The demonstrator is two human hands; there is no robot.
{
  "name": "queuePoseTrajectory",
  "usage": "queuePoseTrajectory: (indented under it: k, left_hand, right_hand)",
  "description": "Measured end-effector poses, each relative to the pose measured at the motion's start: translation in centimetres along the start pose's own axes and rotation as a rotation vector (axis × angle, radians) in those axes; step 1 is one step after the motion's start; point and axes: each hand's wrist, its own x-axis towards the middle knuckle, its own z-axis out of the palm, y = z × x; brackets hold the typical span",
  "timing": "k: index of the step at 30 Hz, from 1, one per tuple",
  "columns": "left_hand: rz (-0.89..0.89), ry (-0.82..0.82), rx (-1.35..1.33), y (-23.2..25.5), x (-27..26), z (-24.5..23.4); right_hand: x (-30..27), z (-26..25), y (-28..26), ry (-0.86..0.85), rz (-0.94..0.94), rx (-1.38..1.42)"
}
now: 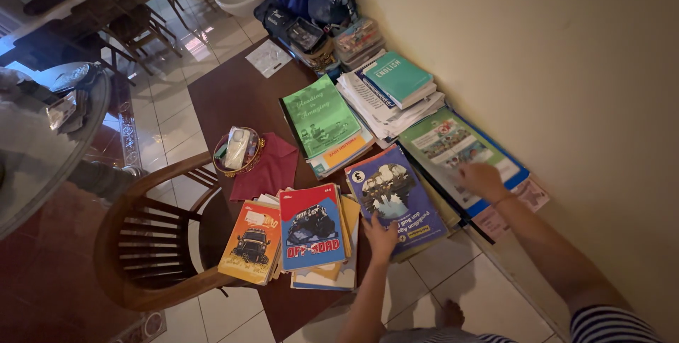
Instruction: Organizing and sorting books, notebooks, and papers on a table.
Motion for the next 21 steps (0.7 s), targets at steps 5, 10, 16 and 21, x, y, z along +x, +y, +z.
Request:
queuePoseTrajectory:
  k: [5,10,16,21]
  left_hand:
    - [-0.079,-0.065,0.048,0.5,0.3,-0.3]
    - [-0.134,-0.084,0.04,0.0,0.4,-0.1]
    - [-0.107,-0.055,-0.03,-1.0,1.8,-0.7]
    - [-0.082,-0.064,-0.118,-1.4,2.1,-1.7]
  right_hand:
    - [-2.9,1.5,-2.3,-0.164,-0.018,0.117]
    - [-4.3,-2.4,-3.9,0.382,-0.001,0.023]
    - [-4.1,-1.5,2.0,0.133,0.511,0.09]
    - [-3.5,2.8,5.9,-0.089,0.402,0.461]
